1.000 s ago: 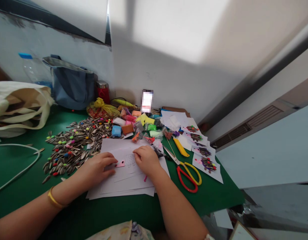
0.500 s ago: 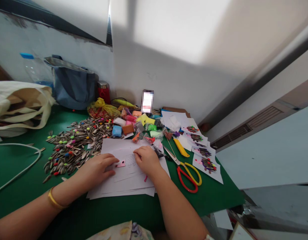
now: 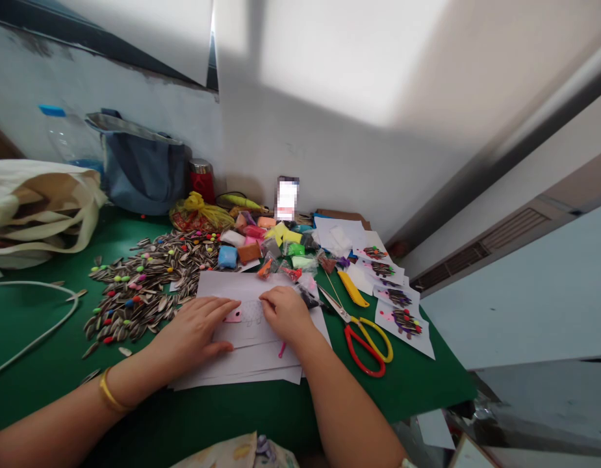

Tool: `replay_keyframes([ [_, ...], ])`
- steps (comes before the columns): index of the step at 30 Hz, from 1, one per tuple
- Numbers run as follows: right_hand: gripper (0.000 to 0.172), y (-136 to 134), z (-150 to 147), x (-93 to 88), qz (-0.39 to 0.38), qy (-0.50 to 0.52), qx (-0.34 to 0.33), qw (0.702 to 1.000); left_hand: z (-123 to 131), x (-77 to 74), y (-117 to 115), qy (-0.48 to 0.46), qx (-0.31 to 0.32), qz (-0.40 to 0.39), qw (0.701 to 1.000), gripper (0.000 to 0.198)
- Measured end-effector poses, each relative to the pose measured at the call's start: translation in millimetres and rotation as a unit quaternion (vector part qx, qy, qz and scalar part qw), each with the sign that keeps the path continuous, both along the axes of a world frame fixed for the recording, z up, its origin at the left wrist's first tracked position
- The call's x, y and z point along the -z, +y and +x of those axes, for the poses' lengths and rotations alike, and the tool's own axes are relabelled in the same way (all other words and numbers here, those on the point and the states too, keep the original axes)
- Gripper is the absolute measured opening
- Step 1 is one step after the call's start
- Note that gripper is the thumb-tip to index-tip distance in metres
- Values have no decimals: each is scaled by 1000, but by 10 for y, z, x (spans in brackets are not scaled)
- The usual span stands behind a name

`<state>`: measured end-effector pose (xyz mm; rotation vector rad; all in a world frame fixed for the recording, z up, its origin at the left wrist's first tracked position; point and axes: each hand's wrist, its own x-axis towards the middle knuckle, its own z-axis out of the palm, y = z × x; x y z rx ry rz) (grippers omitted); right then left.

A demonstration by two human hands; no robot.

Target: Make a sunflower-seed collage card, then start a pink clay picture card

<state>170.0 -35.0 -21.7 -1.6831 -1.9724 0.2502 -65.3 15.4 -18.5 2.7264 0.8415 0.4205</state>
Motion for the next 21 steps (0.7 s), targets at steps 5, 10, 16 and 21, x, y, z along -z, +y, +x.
replay_keyframes([
  [5,23,14,123,-23,64,-30,46,996,-9,82,28,21,-5,-17,1000,73],
  [10,36,79,398,-30,111,-113,210,965,3,68,44,29,-7,-29,999,73],
  [16,35,146,468,44,76,-153,232,958,3,27,45,31,-14,-36,999,74],
  [21,34,161,354,2,99,-158,223,957,7,23,47,24,-16,-38,999,73],
])
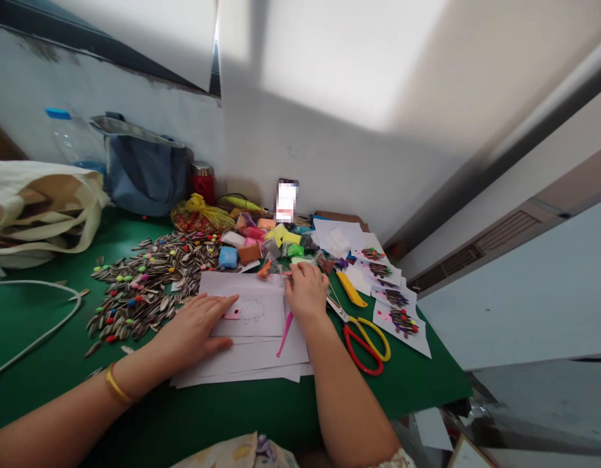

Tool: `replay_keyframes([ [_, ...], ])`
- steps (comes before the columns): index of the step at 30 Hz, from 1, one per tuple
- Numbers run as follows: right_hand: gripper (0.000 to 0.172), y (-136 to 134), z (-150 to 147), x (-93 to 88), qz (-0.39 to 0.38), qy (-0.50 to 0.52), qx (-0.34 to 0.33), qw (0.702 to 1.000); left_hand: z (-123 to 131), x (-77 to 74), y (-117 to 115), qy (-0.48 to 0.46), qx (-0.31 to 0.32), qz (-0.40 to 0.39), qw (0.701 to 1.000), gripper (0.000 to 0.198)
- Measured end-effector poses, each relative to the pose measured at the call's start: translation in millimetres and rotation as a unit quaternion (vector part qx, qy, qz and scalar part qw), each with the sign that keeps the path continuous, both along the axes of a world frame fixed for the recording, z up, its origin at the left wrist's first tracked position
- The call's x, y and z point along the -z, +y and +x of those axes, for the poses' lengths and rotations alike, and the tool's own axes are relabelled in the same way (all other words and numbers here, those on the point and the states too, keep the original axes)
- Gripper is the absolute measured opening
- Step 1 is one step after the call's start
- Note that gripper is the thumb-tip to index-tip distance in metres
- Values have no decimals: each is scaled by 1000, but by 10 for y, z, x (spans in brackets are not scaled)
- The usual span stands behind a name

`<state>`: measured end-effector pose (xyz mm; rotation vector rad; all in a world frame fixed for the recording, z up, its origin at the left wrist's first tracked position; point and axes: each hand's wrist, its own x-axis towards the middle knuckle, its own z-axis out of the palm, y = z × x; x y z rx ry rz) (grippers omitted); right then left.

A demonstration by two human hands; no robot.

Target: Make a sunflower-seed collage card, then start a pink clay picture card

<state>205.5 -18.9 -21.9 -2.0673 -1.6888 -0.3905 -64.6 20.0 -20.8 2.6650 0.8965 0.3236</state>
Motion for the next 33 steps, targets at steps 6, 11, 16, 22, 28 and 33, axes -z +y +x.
replay_keyframes([
  [6,27,35,-246,-61,-79,-5,-76,994,-5,41,2,-13,3,13,1000,72],
  [11,39,114,-402,-142,-158,-41,-74,984,-6,58,-15,-11,-4,31,999,73],
  [16,44,256,-493,-205,-232,-76,-65,968,-4,54,-29,-15,3,44,999,73],
  [22,31,298,-424,-274,-184,-37,-29,982,-9,99,-17,-34,0,47,998,69],
  [28,18,57,-374,-316,-23,196,-89,976,-4,50,-1,-101,-6,29,994,52],
  [33,30,-154,-577,-218,-37,417,-223,880,-5,-69,7,-263,-87,-92,956,36],
])
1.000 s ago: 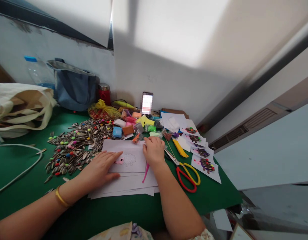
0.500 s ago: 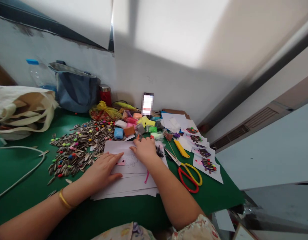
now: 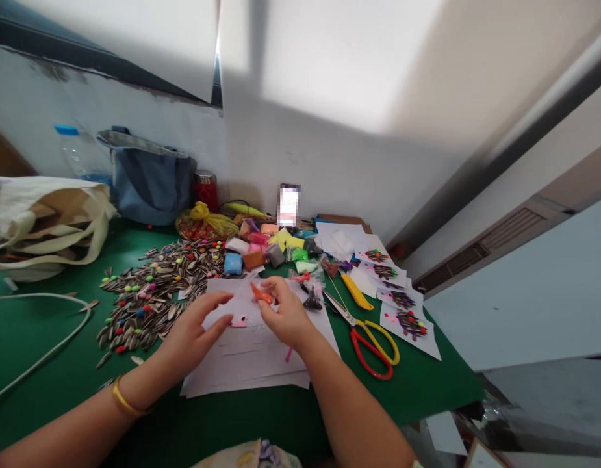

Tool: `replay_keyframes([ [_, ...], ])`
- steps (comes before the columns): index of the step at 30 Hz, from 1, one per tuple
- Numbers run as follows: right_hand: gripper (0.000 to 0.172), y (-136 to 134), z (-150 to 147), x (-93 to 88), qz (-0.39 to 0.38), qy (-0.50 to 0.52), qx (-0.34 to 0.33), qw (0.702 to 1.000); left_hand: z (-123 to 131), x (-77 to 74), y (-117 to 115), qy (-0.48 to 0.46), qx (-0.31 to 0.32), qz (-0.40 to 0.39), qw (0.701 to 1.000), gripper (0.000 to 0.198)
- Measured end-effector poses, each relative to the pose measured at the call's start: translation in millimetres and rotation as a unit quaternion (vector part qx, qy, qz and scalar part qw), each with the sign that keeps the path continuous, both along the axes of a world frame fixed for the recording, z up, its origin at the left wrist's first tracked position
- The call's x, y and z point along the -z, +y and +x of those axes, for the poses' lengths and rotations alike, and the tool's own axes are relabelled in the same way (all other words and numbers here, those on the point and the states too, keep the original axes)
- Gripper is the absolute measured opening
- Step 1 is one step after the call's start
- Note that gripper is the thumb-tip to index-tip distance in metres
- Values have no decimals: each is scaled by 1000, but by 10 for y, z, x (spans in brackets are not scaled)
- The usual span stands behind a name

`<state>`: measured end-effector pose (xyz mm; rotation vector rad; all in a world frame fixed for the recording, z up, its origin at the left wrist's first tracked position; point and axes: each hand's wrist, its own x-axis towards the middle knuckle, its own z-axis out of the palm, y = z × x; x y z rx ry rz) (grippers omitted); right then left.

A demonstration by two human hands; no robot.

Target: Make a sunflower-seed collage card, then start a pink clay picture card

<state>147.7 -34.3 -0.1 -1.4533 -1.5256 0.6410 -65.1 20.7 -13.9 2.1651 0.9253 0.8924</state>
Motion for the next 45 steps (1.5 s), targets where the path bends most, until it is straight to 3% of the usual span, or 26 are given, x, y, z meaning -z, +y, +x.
replay_keyframes([
  [5,22,-69,-118,-6,-19,-15,-59,998,27,-23,11,-159,-9,-193,968,26],
  [13,22,-61,-67,30,22,-17,-63,998,90,-125,-43,-235,-8,-343,910,24],
  [21,22,-95,-44,6,19,10,-59,998,67,-103,-31,-195,-44,-311,929,18],
  [29,24,-92,-25,126,1,83,-72,994,35,-87,17,-122,-57,-248,959,30],
  [33,23,-80,-14,81,22,32,-71,997,35,-97,12,-112,-16,-294,949,36],
  [38,21,-58,-5,6,46,-9,-101,994,41,-77,-2,-121,14,-344,931,29],
  [40,25,-54,3,10,45,-3,-110,993,44,-69,4,-132,12,-337,932,30],
  [45,58,-67,-1,97,18,14,-125,992,41,-97,28,-135,22,-336,932,38],
])
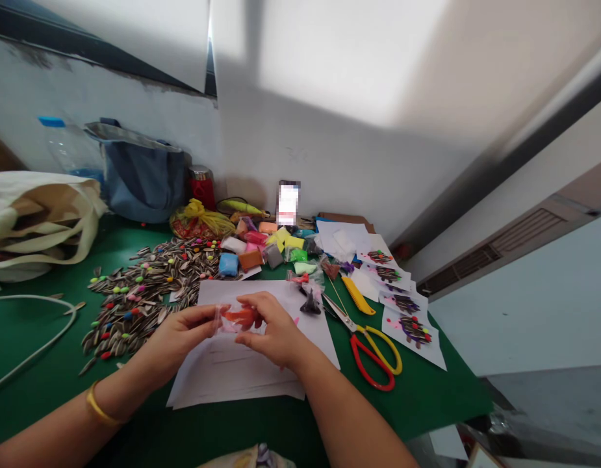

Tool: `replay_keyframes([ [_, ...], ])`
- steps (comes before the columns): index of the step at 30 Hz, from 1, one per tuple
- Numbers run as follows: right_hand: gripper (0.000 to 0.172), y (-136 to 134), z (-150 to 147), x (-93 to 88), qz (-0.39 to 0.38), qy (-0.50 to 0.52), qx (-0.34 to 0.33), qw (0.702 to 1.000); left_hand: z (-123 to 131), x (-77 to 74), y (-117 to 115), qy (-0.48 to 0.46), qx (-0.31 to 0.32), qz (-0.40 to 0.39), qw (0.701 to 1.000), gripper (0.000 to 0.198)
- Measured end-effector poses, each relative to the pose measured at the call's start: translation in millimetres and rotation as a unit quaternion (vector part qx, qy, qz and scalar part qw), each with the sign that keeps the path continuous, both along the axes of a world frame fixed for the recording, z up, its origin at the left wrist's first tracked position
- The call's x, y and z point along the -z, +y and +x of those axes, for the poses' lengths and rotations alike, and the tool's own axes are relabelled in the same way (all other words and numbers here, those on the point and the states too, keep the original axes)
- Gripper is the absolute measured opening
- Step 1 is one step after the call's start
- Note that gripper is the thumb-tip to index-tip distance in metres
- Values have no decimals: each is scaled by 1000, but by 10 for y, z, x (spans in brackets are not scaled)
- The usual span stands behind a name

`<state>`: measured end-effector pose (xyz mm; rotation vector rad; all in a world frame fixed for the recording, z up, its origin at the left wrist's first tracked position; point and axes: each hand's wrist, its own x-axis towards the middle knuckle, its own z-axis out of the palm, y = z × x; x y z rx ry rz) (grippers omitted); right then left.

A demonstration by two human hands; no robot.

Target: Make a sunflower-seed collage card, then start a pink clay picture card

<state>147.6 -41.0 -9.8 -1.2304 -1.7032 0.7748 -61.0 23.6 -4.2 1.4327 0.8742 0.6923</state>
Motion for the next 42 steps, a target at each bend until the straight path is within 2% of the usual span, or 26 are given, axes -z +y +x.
replay_keyframes([
  [6,33,19,-16,-14,39,-5,58,998,-18,-32,5,-3,11,-25,1000,36],
  [13,19,43,0,-53,68,-3,35,997,-16,-11,19,41,-2,32,999,31],
  [18,25,43,-13,26,27,22,71,997,-3,8,33,48,3,69,996,35],
  [20,23,40,-13,43,17,38,91,995,-6,13,38,61,17,94,994,31],
  [23,13,38,-15,24,48,39,82,995,-11,17,40,83,40,127,988,27],
  [26,11,44,-31,-20,86,25,62,994,-12,32,46,94,56,138,984,26],
  [32,11,43,-103,-55,78,-18,69,994,-18,78,64,101,14,156,982,29],
  [36,5,24,-119,-68,87,-26,86,992,-5,38,40,113,12,154,982,29],
  [42,6,10,-96,-91,92,-46,100,990,-5,19,23,110,-39,193,974,27],
])
